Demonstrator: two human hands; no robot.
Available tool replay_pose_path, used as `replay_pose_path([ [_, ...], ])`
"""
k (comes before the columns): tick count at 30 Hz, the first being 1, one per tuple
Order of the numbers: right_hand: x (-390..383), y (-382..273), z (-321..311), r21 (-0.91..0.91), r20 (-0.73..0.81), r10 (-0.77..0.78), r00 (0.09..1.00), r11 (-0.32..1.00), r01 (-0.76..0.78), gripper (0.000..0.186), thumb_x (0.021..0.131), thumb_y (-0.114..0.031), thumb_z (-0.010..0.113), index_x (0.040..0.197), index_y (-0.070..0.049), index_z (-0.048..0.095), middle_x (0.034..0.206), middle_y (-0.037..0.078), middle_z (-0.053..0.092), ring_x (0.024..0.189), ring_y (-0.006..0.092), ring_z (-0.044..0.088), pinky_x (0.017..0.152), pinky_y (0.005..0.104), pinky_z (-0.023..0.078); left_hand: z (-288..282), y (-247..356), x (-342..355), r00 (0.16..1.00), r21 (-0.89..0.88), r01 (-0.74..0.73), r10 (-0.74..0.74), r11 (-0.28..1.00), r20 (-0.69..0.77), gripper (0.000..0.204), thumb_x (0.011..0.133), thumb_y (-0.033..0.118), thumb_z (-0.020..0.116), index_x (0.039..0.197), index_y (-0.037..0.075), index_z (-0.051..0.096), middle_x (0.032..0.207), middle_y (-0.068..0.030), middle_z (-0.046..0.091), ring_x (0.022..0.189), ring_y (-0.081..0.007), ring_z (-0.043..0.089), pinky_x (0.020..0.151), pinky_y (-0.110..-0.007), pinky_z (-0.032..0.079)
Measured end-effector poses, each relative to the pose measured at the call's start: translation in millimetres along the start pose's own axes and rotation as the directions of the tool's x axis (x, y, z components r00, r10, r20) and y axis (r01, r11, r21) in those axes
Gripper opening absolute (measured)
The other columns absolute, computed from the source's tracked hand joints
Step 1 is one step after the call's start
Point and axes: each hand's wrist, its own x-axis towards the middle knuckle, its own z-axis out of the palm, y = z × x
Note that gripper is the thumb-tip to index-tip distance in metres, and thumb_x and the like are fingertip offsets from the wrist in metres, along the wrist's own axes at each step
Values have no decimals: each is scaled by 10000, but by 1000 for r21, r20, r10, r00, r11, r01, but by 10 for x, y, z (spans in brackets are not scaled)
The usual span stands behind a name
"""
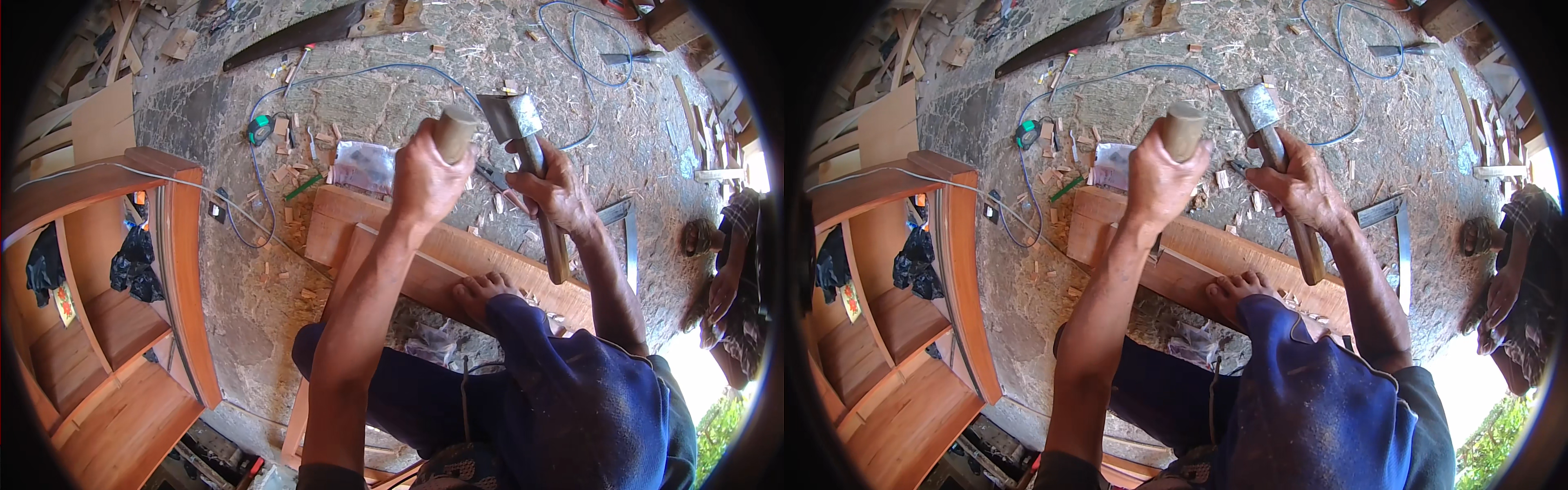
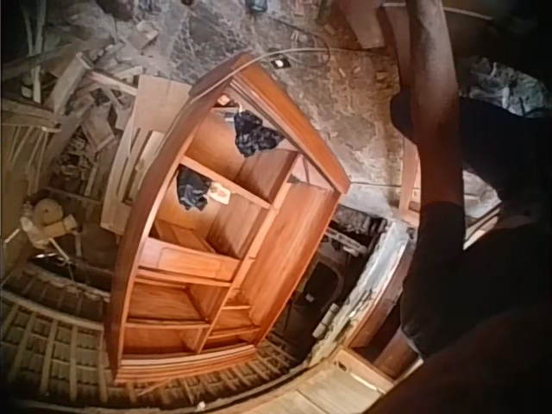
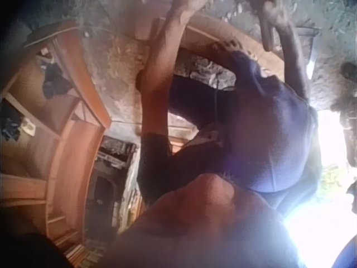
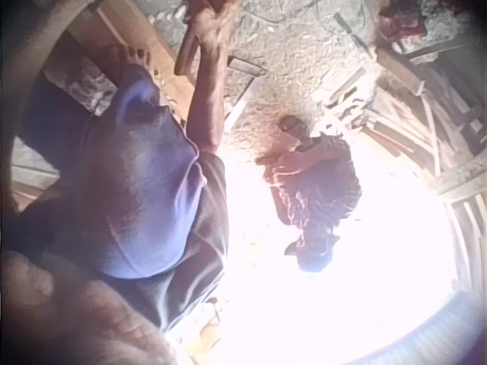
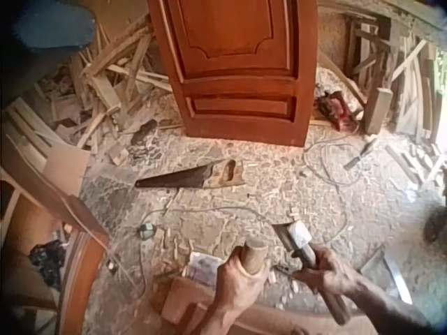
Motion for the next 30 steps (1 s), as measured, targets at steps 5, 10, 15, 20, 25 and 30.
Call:
replay_pose_path([
  [5,-8,-14,-18,-25,15,1,1000,1000,-1,406,873,-175,740,1220,-29,590,687,-2,565,513,88,534,470,272,435,-134,11,11,997,-61,25,-21,998,76,267,846,159,805,1005,20,643,863,-74,690,723,-148,646,658,-327,543],
  [10,120,-189,-131,-290,1,-244,970,928,234,464,861,-254,780,1234,-42,603,734,21,595,549,93,544,464,282,443,-61,9,70,994,29,78,-80,997,74,311,817,185,795,1009,0,636,842,-122,692,760,-199,668,715,-364,546],
  [15,278,-814,-285,-317,-85,-242,967,926,204,384,911,-206,720,1232,-48,581,698,16,582,535,94,545,457,269,452,-66,-64,139,990,82,121,-126,989,57,341,825,206,796,1034,-17,646,862,-140,704,773,-211,676,733,-371,551],
  [20,471,-503,-404,-489,326,-256,910,778,394,336,911,-147,706,1186,-7,573,734,32,615,643,166,605,625,357,527,5,-94,179,991,94,100,-108,991,79,353,824,215,807,1031,-17,641,867,-144,704,780,-209,676,736,-370,550],
  [25,393,-734,-391,-284,-30,-224,974,936,207,336,931,-151,693,1242,-55,607,699,13,613,521,75,537,468,277,456,-7,-89,152,983,142,138,-152,980,98,364,824,214,814,1044,-15,637,875,-140,706,789,-194,672,735,-362,548],
  [30,428,-451,-493,-516,408,-344,846,677,525,386,895,-180,714,1210,11,598,815,118,693,627,160,638,594,367,547,48,-150,112,994,73,36,-43,997,98,345,823,202,813,1031,-9,638,866,-115,706,763,-171,659,710,-356,548],
])
